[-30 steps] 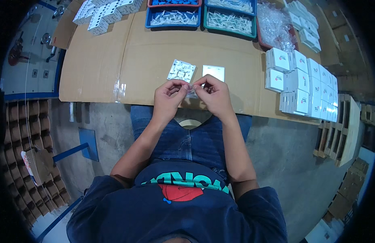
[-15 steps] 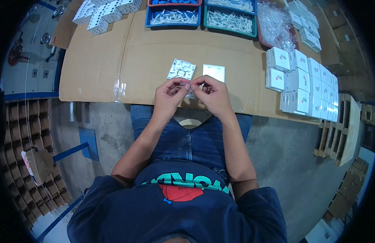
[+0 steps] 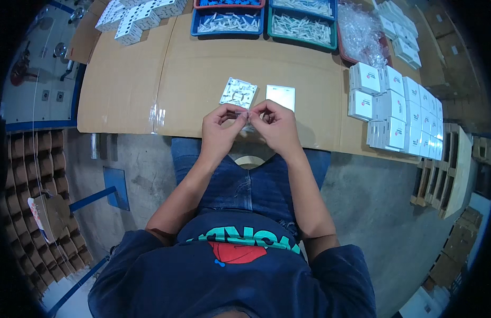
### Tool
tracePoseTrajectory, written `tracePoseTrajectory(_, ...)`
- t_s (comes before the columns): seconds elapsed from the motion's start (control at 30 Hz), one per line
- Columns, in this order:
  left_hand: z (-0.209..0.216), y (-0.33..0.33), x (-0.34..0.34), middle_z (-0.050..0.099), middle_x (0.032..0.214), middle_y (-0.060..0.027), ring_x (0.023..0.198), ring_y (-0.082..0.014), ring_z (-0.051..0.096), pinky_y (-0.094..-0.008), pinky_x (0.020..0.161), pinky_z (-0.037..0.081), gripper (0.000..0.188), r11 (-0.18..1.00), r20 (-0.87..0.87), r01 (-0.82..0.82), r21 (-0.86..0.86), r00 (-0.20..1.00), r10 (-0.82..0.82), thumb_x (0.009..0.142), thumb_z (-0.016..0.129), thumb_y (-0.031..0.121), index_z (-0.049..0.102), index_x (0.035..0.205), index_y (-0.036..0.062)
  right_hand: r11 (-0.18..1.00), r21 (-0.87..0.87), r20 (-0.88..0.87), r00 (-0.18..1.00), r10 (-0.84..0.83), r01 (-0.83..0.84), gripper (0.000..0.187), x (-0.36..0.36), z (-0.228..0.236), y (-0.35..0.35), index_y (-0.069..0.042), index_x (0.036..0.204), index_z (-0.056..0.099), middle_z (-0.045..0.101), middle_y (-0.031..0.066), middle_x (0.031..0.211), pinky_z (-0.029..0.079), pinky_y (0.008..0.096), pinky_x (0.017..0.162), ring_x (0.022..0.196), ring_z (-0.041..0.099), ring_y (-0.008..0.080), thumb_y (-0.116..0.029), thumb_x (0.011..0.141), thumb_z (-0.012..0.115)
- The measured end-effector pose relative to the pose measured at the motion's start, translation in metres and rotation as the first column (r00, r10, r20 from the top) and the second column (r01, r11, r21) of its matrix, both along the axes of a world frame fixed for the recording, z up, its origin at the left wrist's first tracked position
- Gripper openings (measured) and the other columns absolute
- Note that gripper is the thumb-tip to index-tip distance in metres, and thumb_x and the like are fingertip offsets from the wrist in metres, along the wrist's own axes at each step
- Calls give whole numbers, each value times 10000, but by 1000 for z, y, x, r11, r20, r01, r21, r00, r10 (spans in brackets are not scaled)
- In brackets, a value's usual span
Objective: Assembling small industrial electronic modules by inserting components into housings and packaging them.
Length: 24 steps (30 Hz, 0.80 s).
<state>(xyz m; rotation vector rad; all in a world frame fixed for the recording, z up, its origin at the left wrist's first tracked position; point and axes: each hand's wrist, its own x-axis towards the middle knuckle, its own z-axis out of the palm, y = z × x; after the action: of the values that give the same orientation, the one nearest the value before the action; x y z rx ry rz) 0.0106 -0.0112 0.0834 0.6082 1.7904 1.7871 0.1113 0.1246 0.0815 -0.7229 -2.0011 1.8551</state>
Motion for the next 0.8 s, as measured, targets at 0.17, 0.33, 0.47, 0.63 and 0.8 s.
tracePoseTrajectory(0.17, 0, -1, -2, 753, 945, -73, 897, -120, 698, -275, 832, 550, 137, 997, 110, -38, 60, 993, 31, 944, 716, 70, 725, 1037, -31, 998, -61, -3, 1000, -23, 22, 93, 0, 2, 5, -16, 966, 732, 603, -78, 730, 350, 176, 532, 609, 455, -15, -91, 917, 758)
tracePoseTrajectory(0.33, -10, -2, -3, 756, 961, -76, 912, -122, 703, -276, 845, 553, 133, 999, 34, -34, 14, 999, 34, 946, 706, 49, 731, 1052, -28, 998, -64, 2, 1000, 13, -13, 71, 0, 2, 2, -17, 1004, 733, 621, -80, 801, 354, 163, 578, 667, 474, -22, -51, 942, 736)
tracePoseTrajectory(0.47, -8, -1, -2, 756, 956, -66, 921, -120, 701, -274, 844, 553, 132, 999, 24, -36, 28, 999, 35, 951, 700, 48, 733, 1057, -23, 1000, -10, -44, 999, 18, -18, 83, -1, -2, 3, -16, 1003, 736, 618, -75, 775, 360, 171, 563, 647, 474, -17, -65, 936, 738)
tracePoseTrajectory(0.63, 3, -2, -3, 746, 1022, -70, 941, -115, 690, -270, 870, 550, 137, 999, 110, -19, 36, 994, 15, 958, 705, 28, 715, 1080, -32, 1000, -27, -22, 1000, -8, 7, 92, 1, -4, 5, -12, 996, 726, 610, -70, 741, 366, 178, 540, 622, 478, -14, -78, 932, 739)
tracePoseTrajectory(0.8, -3, -4, -6, 769, 948, -86, 883, -153, 729, -290, 826, 559, 110, 997, -165, -61, -51, 985, 52, 919, 731, 68, 750, 998, -6, 999, -28, -54, 998, -18, 16, 85, -1, -3, 2, -11, 989, 710, 609, -62, 739, 378, 181, 543, 633, 499, -5, -80, 942, 727)
